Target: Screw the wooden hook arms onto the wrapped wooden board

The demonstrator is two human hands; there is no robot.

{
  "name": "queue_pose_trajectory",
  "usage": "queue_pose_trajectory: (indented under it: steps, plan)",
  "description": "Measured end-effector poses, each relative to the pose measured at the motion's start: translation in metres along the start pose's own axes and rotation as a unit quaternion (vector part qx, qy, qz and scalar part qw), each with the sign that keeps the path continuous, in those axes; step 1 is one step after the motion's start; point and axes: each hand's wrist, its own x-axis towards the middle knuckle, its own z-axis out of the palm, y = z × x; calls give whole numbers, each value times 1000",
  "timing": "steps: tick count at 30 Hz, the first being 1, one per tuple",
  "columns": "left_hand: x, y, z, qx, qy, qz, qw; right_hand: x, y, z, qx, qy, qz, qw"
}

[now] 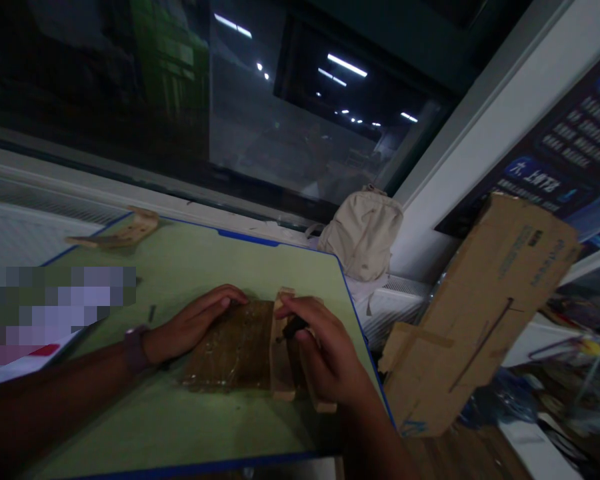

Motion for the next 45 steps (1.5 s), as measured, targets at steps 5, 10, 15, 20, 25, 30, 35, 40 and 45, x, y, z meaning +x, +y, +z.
queue_pose_trajectory:
  steps: [5,10,15,20,25,30,35,40,45]
  plan:
    - [0,-1,1,-2,-7,3,1000,-4,15,1,-51,120,39,991]
    - [0,-3,1,-1,-14,7,1000,-1,15,-8,-86,55,24,994]
    - [0,-8,0,-3,-14,11,1000,0,2,-10,88,-60,68,992]
    - [-1,-2,-1,12,-20,-7,1000,-5,15,-5,17,24,105,994]
    - [-1,4,-2,19,-23,-9,1000,-3,18,-10,-97,49,72,991]
    - [-2,3,-2,14,-24,-10,1000,1,2,-8,68,-29,64,995]
    - [-1,4,-1,18,-24,-17,999,-5,12,-1,19,27,89,995]
    - [0,5,-1,11,-28,-15,999,-5,16,-7,-119,62,73,988]
    - [-2,9,0,4,-14,-37,999,-1,4,-6,7,-2,69,998]
